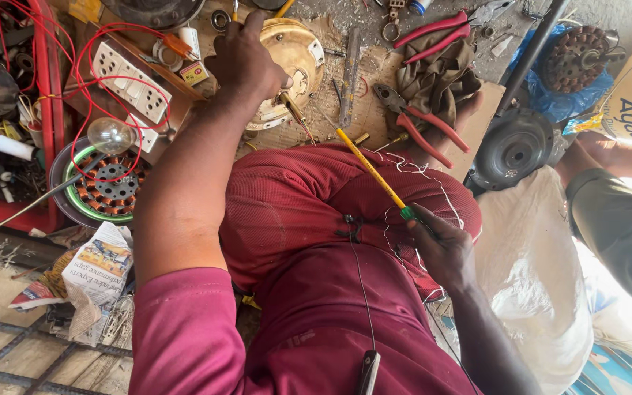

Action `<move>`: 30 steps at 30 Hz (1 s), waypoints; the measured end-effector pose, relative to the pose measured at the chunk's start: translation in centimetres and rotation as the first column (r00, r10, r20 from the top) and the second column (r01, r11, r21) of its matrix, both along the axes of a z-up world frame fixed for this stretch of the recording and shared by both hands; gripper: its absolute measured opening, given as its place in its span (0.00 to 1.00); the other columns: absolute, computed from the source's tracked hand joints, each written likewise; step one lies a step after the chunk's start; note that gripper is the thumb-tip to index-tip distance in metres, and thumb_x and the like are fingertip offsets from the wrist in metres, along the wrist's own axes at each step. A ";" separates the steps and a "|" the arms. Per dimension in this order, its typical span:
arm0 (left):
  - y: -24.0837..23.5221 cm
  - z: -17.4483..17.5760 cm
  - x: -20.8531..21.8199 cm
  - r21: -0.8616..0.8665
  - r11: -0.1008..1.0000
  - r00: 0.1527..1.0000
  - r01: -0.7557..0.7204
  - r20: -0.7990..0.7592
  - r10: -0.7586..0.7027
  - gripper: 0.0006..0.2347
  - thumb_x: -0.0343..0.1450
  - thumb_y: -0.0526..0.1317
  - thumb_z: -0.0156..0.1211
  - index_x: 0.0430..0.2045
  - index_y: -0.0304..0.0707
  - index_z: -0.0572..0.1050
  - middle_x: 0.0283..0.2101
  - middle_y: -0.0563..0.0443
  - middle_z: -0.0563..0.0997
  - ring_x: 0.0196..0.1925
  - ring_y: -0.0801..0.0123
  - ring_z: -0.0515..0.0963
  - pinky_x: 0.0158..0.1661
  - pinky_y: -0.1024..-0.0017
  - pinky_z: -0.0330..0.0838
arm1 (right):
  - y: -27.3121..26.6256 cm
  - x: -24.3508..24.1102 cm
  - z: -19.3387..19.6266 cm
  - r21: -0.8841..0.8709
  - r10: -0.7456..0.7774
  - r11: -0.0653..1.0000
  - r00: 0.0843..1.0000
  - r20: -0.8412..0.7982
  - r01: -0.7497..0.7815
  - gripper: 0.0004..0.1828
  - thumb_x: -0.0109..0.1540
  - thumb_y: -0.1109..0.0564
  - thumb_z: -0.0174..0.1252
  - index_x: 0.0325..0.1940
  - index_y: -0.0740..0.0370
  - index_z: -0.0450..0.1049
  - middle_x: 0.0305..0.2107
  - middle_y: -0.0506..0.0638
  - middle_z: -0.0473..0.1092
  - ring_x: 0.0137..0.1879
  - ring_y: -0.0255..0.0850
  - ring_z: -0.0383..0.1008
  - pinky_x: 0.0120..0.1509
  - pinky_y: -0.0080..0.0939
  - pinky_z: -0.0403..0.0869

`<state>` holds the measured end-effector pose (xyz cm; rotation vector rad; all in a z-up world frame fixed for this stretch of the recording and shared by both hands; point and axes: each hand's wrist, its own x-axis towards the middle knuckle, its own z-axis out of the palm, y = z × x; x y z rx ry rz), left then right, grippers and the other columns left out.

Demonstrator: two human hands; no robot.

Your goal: The person sits on the floor and works on a disassembled electrical motor component. They use a screwdriver to adjust parts on a circular metal plate, then place a cover over the stator assembly. The person continues to manipulate the component with their hands and tools.

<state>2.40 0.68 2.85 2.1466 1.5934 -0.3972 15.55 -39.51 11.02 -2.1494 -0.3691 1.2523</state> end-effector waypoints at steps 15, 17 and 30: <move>0.3 -3.1 -0.7 0.056 0.998 0.994 0.009 -0.107 -0.003 0.40 0.59 0.39 0.75 0.65 0.53 0.55 0.61 0.36 0.60 0.60 0.42 0.68 0.48 0.43 0.69 | 1.9 -0.1 0.8 -0.044 -0.153 0.988 0.951 -0.268 0.147 0.22 0.67 0.51 0.55 0.62 0.63 0.76 0.32 0.48 0.78 0.26 0.28 0.69 0.28 0.30 0.68; 0.3 -3.3 -0.6 0.044 0.999 0.993 0.000 -0.117 0.006 0.41 0.58 0.40 0.75 0.65 0.53 0.55 0.61 0.36 0.60 0.61 0.42 0.67 0.48 0.43 0.69 | 1.9 0.0 0.6 -0.042 -0.166 0.986 0.944 -0.284 0.160 0.21 0.67 0.51 0.55 0.62 0.63 0.76 0.32 0.48 0.78 0.26 0.28 0.69 0.27 0.30 0.68; 0.4 -3.5 -0.2 0.062 0.998 0.995 -0.028 -0.094 0.034 0.39 0.59 0.38 0.74 0.66 0.56 0.57 0.61 0.35 0.59 0.62 0.41 0.65 0.50 0.42 0.66 | 2.5 1.1 0.7 -0.035 -0.048 0.999 0.973 -0.225 0.041 0.22 0.66 0.51 0.58 0.62 0.62 0.77 0.33 0.49 0.76 0.26 0.29 0.70 0.27 0.31 0.67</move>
